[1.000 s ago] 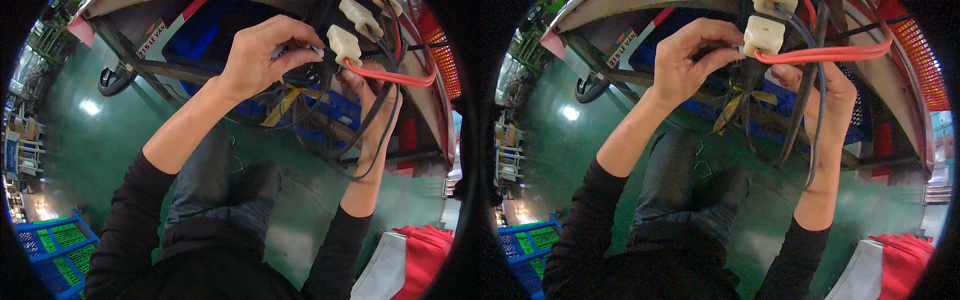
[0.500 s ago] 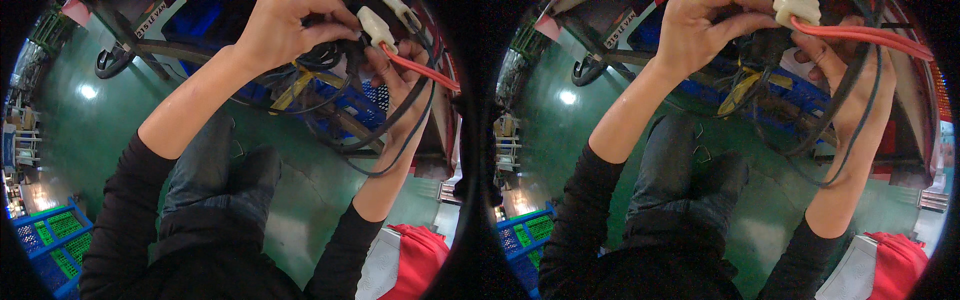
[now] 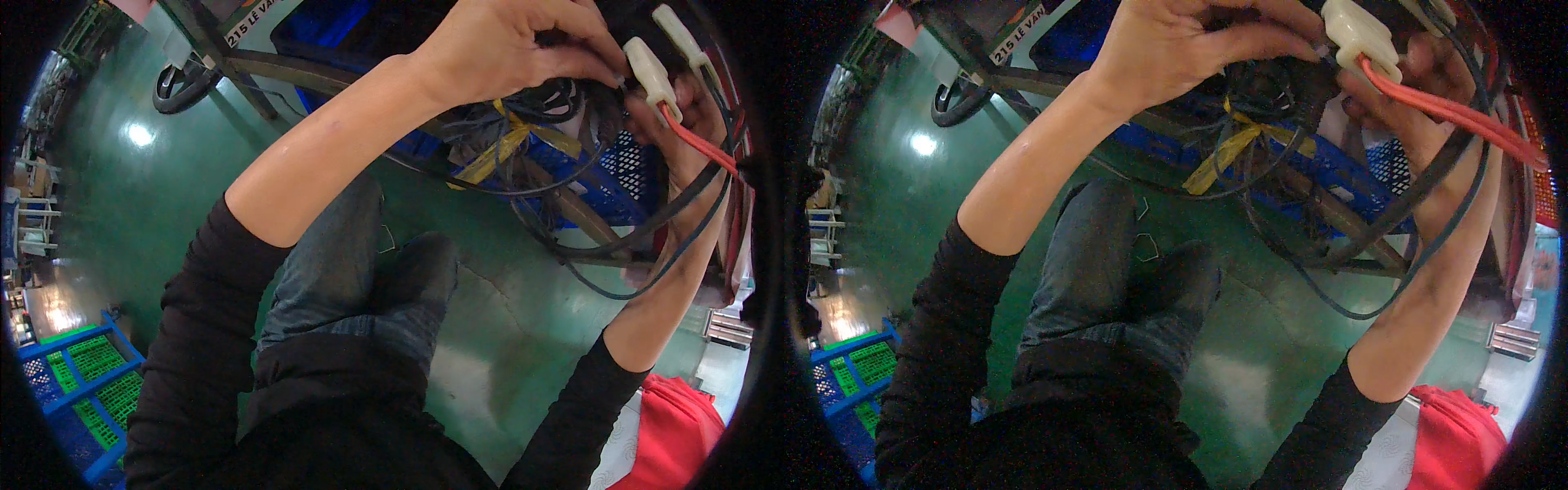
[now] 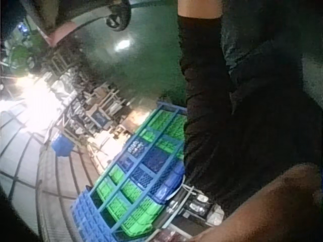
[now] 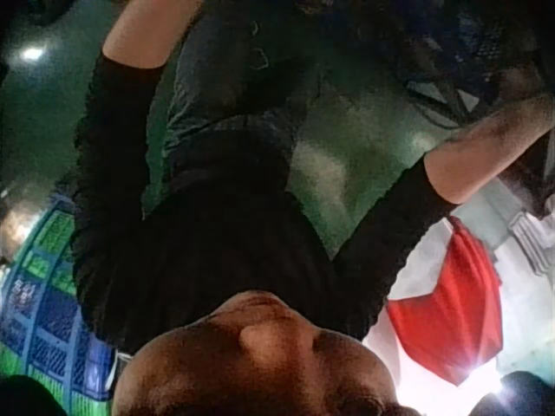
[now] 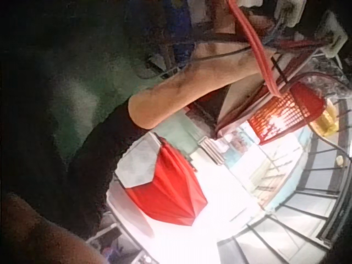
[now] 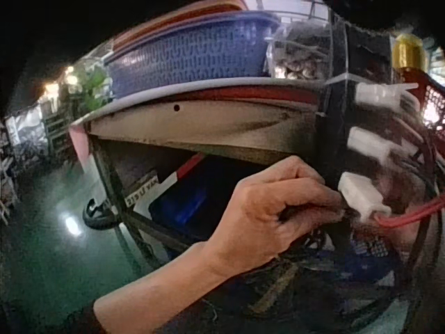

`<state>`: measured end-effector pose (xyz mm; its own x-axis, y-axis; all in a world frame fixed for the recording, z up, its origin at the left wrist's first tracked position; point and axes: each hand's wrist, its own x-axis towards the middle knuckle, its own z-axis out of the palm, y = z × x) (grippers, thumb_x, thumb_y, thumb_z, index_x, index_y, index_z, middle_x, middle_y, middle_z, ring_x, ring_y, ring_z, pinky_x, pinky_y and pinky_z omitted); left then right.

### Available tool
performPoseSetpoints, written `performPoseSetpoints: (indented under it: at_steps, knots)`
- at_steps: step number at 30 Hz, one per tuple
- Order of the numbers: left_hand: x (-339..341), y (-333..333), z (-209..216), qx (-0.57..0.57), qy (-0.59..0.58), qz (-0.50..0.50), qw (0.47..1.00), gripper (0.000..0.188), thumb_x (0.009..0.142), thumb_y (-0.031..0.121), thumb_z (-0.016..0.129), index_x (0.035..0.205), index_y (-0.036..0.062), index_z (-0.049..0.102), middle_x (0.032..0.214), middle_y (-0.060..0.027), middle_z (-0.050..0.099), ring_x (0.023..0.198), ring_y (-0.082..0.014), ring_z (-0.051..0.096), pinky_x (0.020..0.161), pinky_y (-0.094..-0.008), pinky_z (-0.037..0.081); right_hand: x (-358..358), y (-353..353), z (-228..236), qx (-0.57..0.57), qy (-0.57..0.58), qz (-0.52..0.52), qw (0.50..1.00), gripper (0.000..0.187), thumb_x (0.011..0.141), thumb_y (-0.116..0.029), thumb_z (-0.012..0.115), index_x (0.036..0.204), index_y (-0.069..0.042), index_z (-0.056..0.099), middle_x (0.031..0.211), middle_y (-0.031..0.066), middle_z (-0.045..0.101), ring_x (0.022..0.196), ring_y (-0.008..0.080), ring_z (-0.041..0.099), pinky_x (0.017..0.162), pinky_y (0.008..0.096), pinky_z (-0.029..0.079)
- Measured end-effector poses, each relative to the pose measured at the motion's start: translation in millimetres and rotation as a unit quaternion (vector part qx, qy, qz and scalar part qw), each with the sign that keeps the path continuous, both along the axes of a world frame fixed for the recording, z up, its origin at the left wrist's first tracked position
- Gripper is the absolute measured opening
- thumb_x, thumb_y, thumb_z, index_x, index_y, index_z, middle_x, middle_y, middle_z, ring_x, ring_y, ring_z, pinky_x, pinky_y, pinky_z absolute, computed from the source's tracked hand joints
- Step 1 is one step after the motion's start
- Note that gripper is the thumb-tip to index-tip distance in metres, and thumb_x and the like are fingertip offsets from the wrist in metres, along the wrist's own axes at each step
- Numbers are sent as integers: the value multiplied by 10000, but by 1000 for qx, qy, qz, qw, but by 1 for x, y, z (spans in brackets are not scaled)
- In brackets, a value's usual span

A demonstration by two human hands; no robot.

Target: The person retrieves zip ties from a cabinet, walks to a cart, and uses the zip ties to bundle and secure multiple electrical cables and connectors under the cart. The person repeatedly loops, tightens, and adjusts the zip ties to organize the wiring.

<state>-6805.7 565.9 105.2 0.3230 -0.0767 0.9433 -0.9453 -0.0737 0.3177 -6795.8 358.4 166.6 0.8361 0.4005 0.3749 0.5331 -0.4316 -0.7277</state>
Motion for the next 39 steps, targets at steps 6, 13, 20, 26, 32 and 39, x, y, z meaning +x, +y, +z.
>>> performPoseSetpoints:
  at_steps: [6,13,20,26,32,39]
  knots:
    - [-8,0,1,12,26,29,999,139,731,-18,707,862,20,679,808,-53,572,695,-152,576,596,-269,465,-1,5,-5,14,-64,-47,997,395,730,-88,754,1056,-15,543,884,72,633,703,122,604,622,229,471]
    - [-6,-1,3,-2,42,-22,999,125,750,-8,700,870,7,673,809,-59,567,671,-154,559,579,-271,446,-1,11,-16,98,-96,18,990,385,732,-111,764,1034,-10,548,874,53,617,704,116,586,606,223,444]
    - [-29,-9,0,5,83,135,987,107,770,36,679,874,14,669,833,-92,597,693,-208,578,599,-320,468,-15,22,-30,149,-133,-12,980,338,732,-107,769,974,2,560,818,21,571,678,84,525,591,198,407]
    - [-45,-34,-4,-6,27,369,929,98,656,119,686,742,88,651,732,-44,617,686,-257,592,599,-377,469,-23,25,-29,103,-126,-78,984,279,774,-77,725,982,-1,556,836,23,572,744,80,536,689,198,437]
    - [-57,-45,9,7,89,422,902,86,653,122,674,697,95,605,673,-36,577,686,-242,582,581,-377,433,-33,23,-35,186,-66,-46,979,184,778,-37,701,914,20,591,784,36,609,725,115,592,661,237,475]
    - [-69,-52,23,-26,276,364,889,140,725,96,673,807,-13,639,627,-46,580,588,-89,490,546,-248,410,-42,16,-40,187,-100,-45,976,138,798,-28,661,921,-2,601,851,60,622,771,105,599,691,237,480]
